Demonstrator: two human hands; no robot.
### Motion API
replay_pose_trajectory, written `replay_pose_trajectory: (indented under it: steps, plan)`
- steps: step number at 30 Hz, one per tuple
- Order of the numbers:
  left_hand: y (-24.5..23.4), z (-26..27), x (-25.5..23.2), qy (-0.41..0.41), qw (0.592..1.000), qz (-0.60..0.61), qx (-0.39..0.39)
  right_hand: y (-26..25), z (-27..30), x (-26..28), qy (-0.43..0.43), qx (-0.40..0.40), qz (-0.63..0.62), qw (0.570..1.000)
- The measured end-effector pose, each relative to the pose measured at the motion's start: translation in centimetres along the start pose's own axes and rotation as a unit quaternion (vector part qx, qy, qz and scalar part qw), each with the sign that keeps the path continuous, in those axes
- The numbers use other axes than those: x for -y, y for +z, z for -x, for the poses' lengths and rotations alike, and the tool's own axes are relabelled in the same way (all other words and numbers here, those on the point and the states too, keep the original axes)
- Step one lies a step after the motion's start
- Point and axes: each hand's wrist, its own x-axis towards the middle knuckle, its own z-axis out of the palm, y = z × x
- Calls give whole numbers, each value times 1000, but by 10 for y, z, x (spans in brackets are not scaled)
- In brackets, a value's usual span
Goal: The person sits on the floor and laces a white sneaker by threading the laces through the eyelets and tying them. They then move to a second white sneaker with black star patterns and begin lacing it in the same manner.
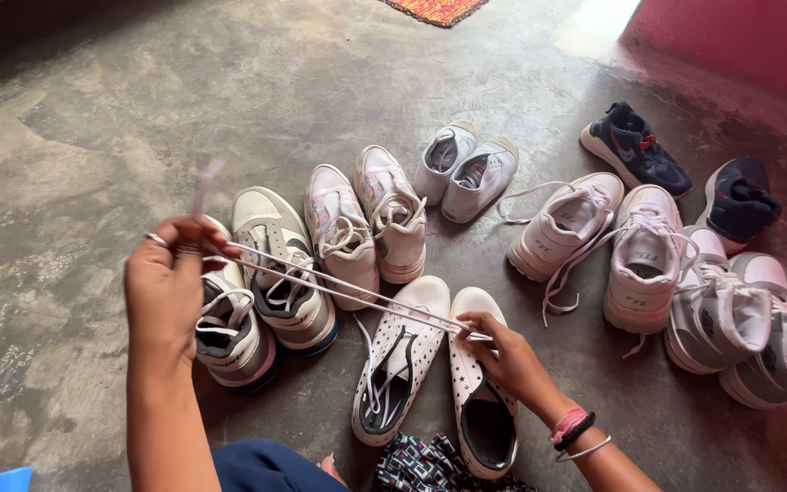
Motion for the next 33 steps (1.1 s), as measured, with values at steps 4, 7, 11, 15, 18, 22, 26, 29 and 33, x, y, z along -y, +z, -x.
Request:
replay_pose_trajectory:
  steps: [4,7,11,15,18,22,26,29,33]
  plan:
    - [-8,-5,14,1,993,104,-62,0,-4,-5,21,-22,-12,999]
    - [-10,-7,24,3,992,98,-74,-2,-6,-7,37,-27,-6,999]
    - [-8,-10,31,-3,994,87,-72,-7,-7,-2,6,-57,0,998]
    - [-7,-9,29,-6,994,95,-62,-4,1,11,-95,-103,161,977]
    - [-2,-7,26,-8,993,101,-56,2,4,21,-105,-53,216,969]
    - [8,-6,18,3,994,95,-44,11,-3,26,-107,-45,247,962]
    - [16,-2,7,23,996,77,-42,15,-13,17,-133,-71,281,948]
    - [17,0,-2,43,996,63,-47,13,-13,7,-114,-76,261,955]
    - [18,1,-2,63,996,32,-51,13,-16,-6,-121,-96,262,953]
